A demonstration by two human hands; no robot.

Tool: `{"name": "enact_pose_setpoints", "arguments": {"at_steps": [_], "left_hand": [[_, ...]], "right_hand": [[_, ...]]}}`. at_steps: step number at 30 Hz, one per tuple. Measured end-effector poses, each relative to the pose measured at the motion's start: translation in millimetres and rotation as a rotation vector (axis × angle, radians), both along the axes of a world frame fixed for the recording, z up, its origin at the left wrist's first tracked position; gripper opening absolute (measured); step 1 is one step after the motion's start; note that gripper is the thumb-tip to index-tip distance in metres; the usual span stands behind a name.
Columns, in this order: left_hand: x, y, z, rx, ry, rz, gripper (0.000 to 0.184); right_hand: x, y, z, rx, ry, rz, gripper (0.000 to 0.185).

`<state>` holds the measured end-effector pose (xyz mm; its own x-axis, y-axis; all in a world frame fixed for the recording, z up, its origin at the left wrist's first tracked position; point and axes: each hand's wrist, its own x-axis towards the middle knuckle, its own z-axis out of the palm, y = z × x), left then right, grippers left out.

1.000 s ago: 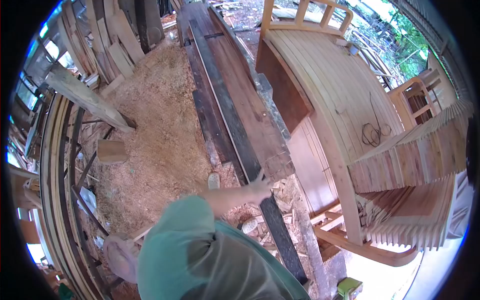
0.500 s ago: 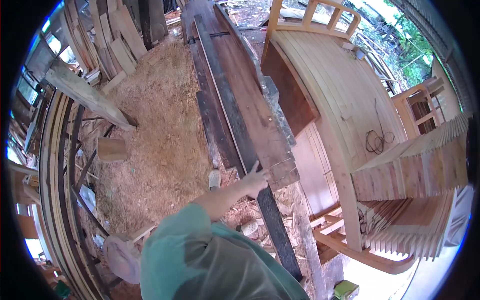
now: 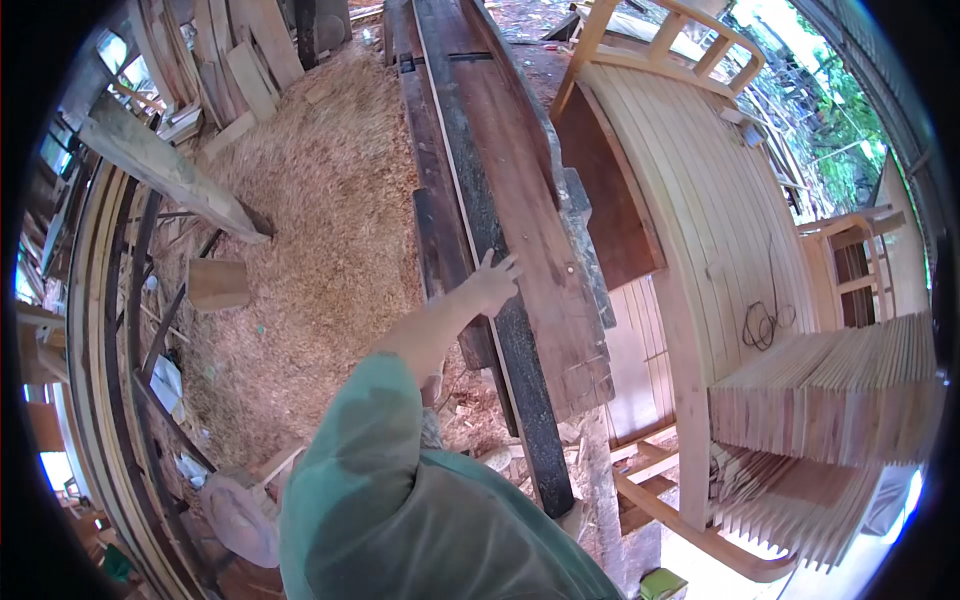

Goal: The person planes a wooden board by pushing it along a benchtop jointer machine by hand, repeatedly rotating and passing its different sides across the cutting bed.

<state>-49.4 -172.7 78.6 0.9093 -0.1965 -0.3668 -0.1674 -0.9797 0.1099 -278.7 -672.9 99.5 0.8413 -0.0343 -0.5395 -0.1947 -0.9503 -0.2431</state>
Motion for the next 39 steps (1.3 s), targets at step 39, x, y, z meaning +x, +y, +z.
{"name": "enact_pose_setpoints", "arguments": {"at_steps": [39], "left_hand": [[36, 208, -114, -0.702, -0.432, 1.476, 0.06]], "right_hand": [[389, 539, -41, 0.285, -0.425, 0.469, 0.085]]}}
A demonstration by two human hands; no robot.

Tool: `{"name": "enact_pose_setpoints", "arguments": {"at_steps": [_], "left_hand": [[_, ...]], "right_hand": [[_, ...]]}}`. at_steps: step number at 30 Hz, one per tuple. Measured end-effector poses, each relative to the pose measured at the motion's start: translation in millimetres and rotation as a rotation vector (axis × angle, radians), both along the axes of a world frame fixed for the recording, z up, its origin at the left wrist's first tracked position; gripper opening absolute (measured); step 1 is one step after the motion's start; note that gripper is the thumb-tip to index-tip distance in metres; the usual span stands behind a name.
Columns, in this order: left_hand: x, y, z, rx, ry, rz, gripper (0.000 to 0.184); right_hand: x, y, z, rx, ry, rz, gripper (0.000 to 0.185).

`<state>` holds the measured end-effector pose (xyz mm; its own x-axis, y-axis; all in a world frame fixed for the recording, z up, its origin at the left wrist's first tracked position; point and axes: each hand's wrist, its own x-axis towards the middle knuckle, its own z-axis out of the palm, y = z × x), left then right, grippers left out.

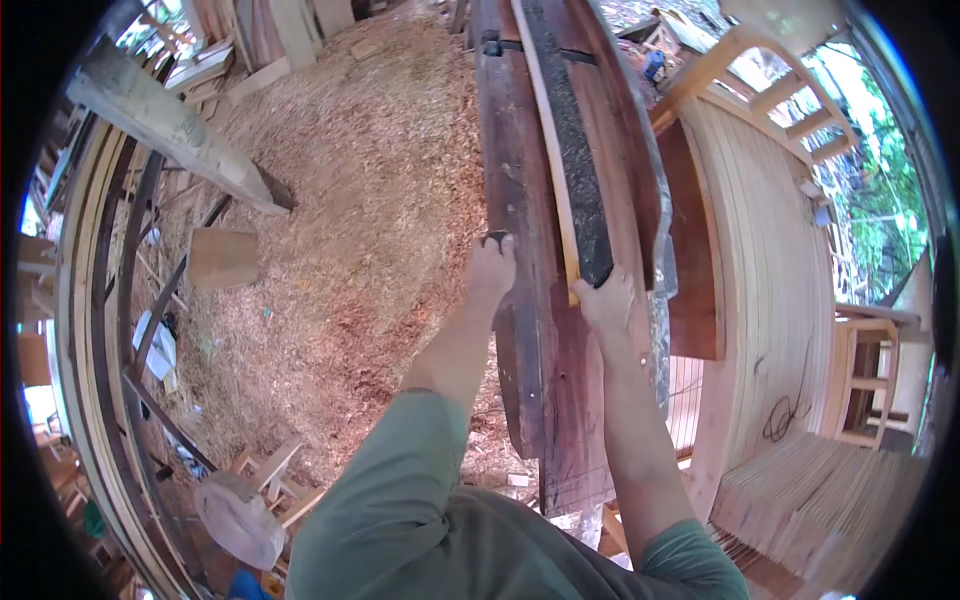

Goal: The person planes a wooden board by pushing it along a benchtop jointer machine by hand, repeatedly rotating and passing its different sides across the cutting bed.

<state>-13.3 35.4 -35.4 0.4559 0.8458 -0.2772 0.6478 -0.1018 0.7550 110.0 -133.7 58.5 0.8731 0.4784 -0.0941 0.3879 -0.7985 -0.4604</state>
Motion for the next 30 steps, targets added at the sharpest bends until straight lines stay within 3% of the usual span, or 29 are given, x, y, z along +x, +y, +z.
{"name": "enact_pose_setpoints", "arguments": {"at_steps": [2, 5, 7, 9, 11, 12, 15, 16, 19, 22, 28, 30], "left_hand": [[-8, 2, -1, 0.145, 0.242, -0.028, 0.061], [-31, -10, 19, 0.254, 0.276, 0.039, 0.062], [-39, -15, 11, 0.335, 0.197, 0.016, 0.058], [-37, -32, 21, 0.379, 0.107, -0.028, 0.054], [-25, -54, 28, 0.403, 0.056, -0.102, 0.055], [-20, -70, 30, 0.411, 0.019, -0.156, 0.055], [1, -138, 54, 0.451, -0.034, -0.253, 0.057], [8, -161, 56, 0.451, -0.044, -0.266, 0.057], [11, -231, 42, 0.309, -0.077, -0.286, 0.064], [-6, -306, 35, 0.205, -0.139, -0.229, 0.075], [-67, -433, 65, 0.085, -0.113, -0.356, 0.086], [-72, -456, 48, 0.062, -0.143, -0.356, 0.085]], "right_hand": [[-11, -45, -14, 0.014, -0.082, 0.032, 0.087], [-53, -133, -6, -0.1, -0.017, 0.002, 0.093], [-96, -202, 11, 0.023, -0.004, 0.004, 0.095], [-141, -286, 12, -0.113, 0.107, -0.052, 0.097], [-199, -376, 21, 0.033, 0.103, -0.07, 0.096], [-231, -422, 27, -0.197, 0.19, -0.16, 0.097], [-317, -557, 39, -0.23, 0.28, -0.284, 0.095], [-353, -606, 30, -0.289, 0.168, -0.3, 0.085], [-433, -711, 56, -0.431, 0.426, -0.508, 0.099], [-515, -820, 39, -0.633, 0.404, -0.559, 0.102], [-554, -857, 52, -0.674, 0.54, -0.721, 0.105], [-549, -855, 49, -0.667, 0.557, -0.726, 0.106]]}}
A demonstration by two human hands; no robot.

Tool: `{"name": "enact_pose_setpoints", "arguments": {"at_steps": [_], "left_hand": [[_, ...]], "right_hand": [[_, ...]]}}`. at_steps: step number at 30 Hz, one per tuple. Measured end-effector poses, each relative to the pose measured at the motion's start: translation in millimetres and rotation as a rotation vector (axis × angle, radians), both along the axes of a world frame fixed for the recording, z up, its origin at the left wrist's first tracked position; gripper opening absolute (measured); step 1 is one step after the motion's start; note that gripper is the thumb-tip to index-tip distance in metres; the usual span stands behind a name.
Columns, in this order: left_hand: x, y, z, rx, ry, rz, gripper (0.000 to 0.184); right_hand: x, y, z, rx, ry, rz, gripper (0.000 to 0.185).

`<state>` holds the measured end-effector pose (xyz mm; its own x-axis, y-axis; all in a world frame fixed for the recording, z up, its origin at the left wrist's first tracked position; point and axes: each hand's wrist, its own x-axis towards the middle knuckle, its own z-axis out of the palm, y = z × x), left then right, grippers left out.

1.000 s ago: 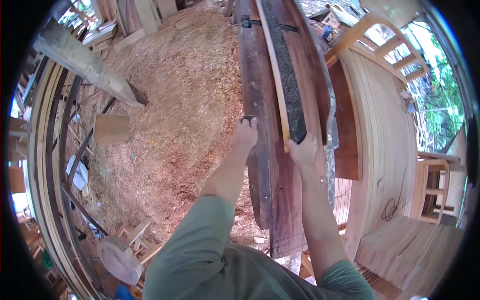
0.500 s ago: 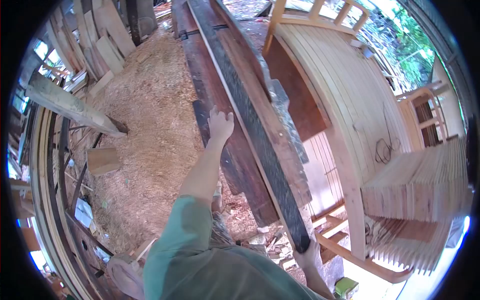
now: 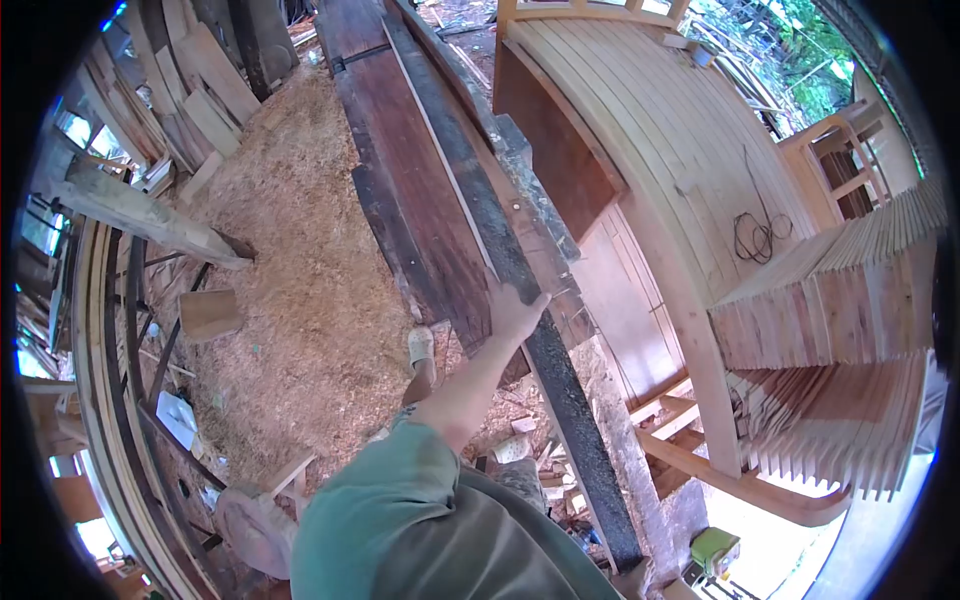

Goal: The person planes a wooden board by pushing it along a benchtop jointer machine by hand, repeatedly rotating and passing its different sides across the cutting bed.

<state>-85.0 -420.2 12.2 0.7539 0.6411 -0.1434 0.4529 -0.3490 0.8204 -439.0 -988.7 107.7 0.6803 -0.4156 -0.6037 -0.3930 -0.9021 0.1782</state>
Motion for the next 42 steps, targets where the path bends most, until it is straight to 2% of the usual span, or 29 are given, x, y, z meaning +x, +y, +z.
{"name": "enact_pose_setpoints", "arguments": {"at_steps": [5, 10, 17, 21, 24, 26, 28, 30, 32, 34, 36, 38, 39, 41, 42], "left_hand": [[16, 14, -11, 0.027, -0.027, -0.014, 0.083], [46, 70, -1, 0.011, -0.046, -0.011, 0.08], [70, 122, -9, 0.01, -0.102, 0.064, 0.069], [76, 152, 2, -0.114, -0.015, 0.075, 0.08], [77, 172, 3, -0.161, -0.07, 0.098, 0.084], [74, 187, 5, -0.21, -0.077, 0.082, 0.086], [68, 201, 3, -0.198, -0.109, 0.1, 0.086], [58, 222, 7, -0.218, -0.168, 0.118, 0.085], [52, 257, -7, -0.193, -0.142, 0.151, 0.079], [57, 304, -24, -0.153, -0.343, 0.332, 0.071], [56, 361, -13, 0.083, -0.225, 0.41, 0.067], [63, 414, -15, 0.177, -0.15, 0.484, 0.06], [66, 436, -22, 0.175, -0.145, 0.48, 0.06], [74, 465, -43, 0.192, 0.11, 0.51, 0.061], [76, 468, -46, 0.191, 0.113, 0.505, 0.061]], "right_hand": [[22, 19, -3, 0.024, 0.008, 0.002, 0.107], [48, 53, -6, 0.056, 0.029, 0.034, 0.109], [114, 148, -16, 0.118, 0.097, 0.065, 0.117], [156, 204, -43, 0.105, 0.061, 0.218, 0.123], [235, 331, -12, 0.193, 0.132, 0.282, 0.12], [266, 386, -27, 0.237, -0.088, 0.466, 0.109], [313, 437, -52, 0.228, -0.103, 0.557, 0.104], [350, 502, -65, 0.431, -0.372, 0.697, 0.101], [396, 593, -27, 0.436, -0.077, 0.482, 0.101], [424, 633, -35, 0.46, -0.099, 0.471, 0.102], [431, 651, -35, 0.491, -0.124, 0.446, 0.103], [420, 644, -24, 0.57, -0.293, 0.489, 0.102], [408, 628, -28, 0.594, -0.387, 0.509, 0.105], [386, 602, -27, 0.592, -0.362, 0.471, 0.103], [376, 594, -26, 0.59, -0.359, 0.466, 0.103]]}}
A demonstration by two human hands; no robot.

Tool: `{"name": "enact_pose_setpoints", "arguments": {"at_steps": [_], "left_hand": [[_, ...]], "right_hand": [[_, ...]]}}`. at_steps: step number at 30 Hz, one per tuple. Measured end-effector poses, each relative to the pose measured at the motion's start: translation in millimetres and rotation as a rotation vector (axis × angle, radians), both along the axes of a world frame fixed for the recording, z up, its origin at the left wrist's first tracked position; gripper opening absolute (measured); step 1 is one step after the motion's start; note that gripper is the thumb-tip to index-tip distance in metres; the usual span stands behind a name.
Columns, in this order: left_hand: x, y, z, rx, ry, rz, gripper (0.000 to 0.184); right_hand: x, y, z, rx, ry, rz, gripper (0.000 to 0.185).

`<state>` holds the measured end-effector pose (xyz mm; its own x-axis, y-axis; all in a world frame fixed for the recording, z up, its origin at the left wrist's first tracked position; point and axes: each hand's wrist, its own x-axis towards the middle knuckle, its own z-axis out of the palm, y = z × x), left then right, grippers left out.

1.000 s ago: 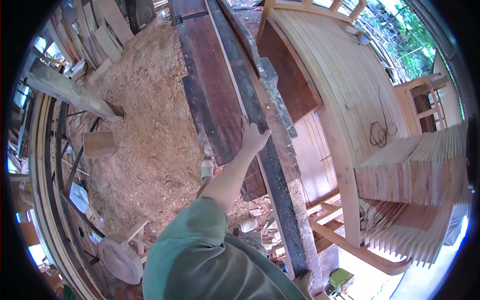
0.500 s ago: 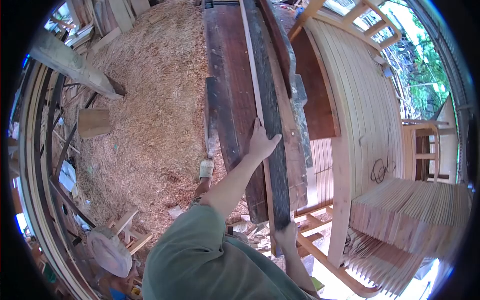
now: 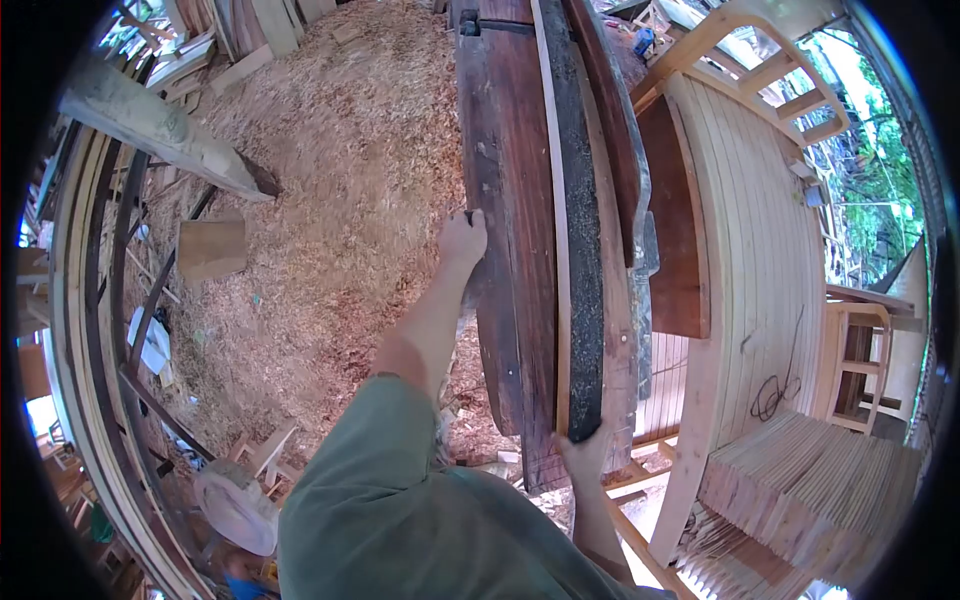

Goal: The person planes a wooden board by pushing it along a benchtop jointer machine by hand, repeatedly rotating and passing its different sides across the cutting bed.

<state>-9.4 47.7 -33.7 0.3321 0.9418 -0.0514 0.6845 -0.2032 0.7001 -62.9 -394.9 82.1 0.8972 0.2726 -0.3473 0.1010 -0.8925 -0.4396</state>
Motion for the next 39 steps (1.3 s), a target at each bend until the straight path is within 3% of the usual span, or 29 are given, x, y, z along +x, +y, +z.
{"name": "enact_pose_setpoints", "arguments": {"at_steps": [3, 5, 9, 12, 15, 20, 24, 26, 32, 34, 37, 39], "left_hand": [[4, -5, -5, -0.186, 0.133, -0.024, 0.062], [4, -10, -10, -0.124, 0.029, 0.03, 0.06], [2, -10, -21, 0.013, 0.038, 0.001, 0.052], [4, -16, -22, 0.04, 0.049, -0.007, 0.045], [5, -18, -21, 0.156, -0.01, 0.025, 0.043], [1, -15, -13, -0.088, 0.121, -0.034, 0.05], [0, -18, -21, 0.002, 0.037, -0.01, 0.049], [-1, -16, -5, -0.052, 0.076, -0.011, 0.049], [3, -11, -11, 0.031, 0.05, 0.006, 0.052], [3, -9, -9, -0.082, 0.076, 0.031, 0.051], [4, -3, -5, -0.115, 0.098, 0.033, 0.052], [-1, -7, -1, -0.186, 0.124, 0.02, 0.053]], "right_hand": [[-15, -12, -2, -0.112, -0.002, -0.022, 0.108], [-14, -16, -11, -0.025, 0.093, -0.083, 0.113], [-10, -10, -21, -0.139, 0.131, -0.116, 0.108], [5, 7, -20, -0.104, 0.01, -0.039, 0.09], [35, 37, -30, -0.072, -0.031, -0.013, 0.091], [91, 101, -49, -0.078, -0.079, 0.063, 0.092], [134, 179, -37, -0.066, -0.062, 0.098, 0.09], [160, 219, -54, -0.068, -0.23, 0.18, 0.087], [260, 404, -37, 0.017, -0.204, 0.164, 0.075], [292, 449, -44, 0.043, -0.294, 0.201, 0.075], [322, 494, -42, 0.006, -0.192, 0.21, 0.079], [320, 490, -52, -0.001, -0.357, 0.205, 0.083]]}}
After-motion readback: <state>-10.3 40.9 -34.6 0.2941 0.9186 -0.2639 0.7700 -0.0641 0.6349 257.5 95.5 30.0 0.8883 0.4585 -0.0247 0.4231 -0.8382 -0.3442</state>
